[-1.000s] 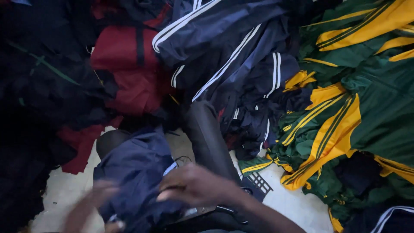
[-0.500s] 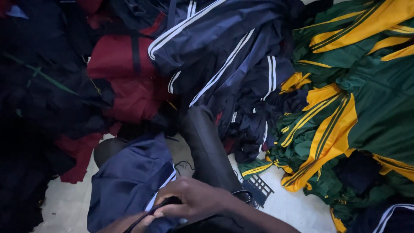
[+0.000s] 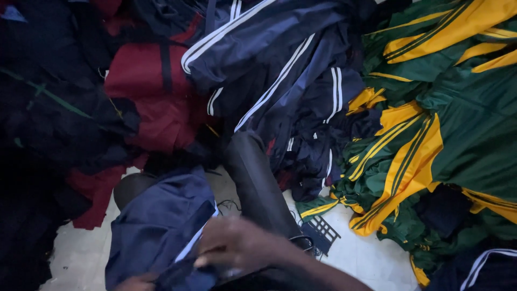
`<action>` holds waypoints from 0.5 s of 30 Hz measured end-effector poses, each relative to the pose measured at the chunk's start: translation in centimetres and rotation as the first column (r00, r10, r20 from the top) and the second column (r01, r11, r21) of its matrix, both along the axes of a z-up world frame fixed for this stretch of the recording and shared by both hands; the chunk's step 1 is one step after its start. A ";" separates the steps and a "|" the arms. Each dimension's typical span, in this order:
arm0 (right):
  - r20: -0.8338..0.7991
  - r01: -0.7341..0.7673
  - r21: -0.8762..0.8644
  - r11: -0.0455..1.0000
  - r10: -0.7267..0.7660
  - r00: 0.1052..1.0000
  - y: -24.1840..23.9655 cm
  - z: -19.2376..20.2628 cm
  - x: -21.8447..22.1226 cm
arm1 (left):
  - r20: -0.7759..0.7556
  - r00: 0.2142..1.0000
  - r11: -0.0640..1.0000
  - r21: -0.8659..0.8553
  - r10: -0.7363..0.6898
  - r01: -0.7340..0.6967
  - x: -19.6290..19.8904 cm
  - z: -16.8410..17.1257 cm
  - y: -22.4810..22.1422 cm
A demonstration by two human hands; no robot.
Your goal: Trimming loose threads from a finished garment using scissors
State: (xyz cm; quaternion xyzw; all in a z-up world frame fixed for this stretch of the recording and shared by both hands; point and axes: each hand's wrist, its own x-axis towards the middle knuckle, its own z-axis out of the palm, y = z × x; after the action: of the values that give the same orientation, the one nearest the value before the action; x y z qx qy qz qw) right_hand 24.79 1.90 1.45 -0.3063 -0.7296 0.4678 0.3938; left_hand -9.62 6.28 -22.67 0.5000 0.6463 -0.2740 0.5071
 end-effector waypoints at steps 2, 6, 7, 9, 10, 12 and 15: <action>-0.034 0.068 -0.057 0.996 -0.070 0.997 0.4 0.5 2.2 | 0.020 0.991 0.991 0.027 -0.131 0.131 0.1 0.8 0.3; -0.075 0.145 -0.105 0.984 -0.153 0.985 0.5 0.0 1.2 | 0.030 0.967 0.966 0.059 -0.255 0.253 0.1 3.2 0.2; -0.018 0.106 -0.050 0.993 -0.107 0.994 0.8 0.2 0.8 | 0.035 0.947 0.946 0.074 -0.319 0.316 0.1 4.1 0.3; 0.042 0.066 0.001 0.998 -0.066 0.997 1.1 0.8 0.4 | 0.040 0.922 0.921 0.087 -0.385 0.381 1.9 7.3 -1.0; 0.058 0.049 -0.055 0.997 -0.046 0.997 1.0 1.2 0.2 | 0.136 0.958 0.928 0.316 -0.251 0.198 3.6 9.6 -2.4; 0.076 0.032 -0.104 0.994 -0.024 0.997 1.2 1.5 0.3 | 0.259 0.956 0.859 0.512 -0.135 -0.018 5.0 11.1 -2.8; 0.020 -0.082 -0.178 0.981 0.087 0.996 0.7 1.1 0.1 | 0.430 0.868 0.963 0.202 -0.250 0.178 4.2 9.3 -1.4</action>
State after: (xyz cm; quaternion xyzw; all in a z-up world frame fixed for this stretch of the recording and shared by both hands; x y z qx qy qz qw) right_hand 24.94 2.61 2.54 -0.3154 -0.7028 0.5428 0.3347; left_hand -5.40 4.87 -13.38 0.6566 0.4707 -0.1540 0.5689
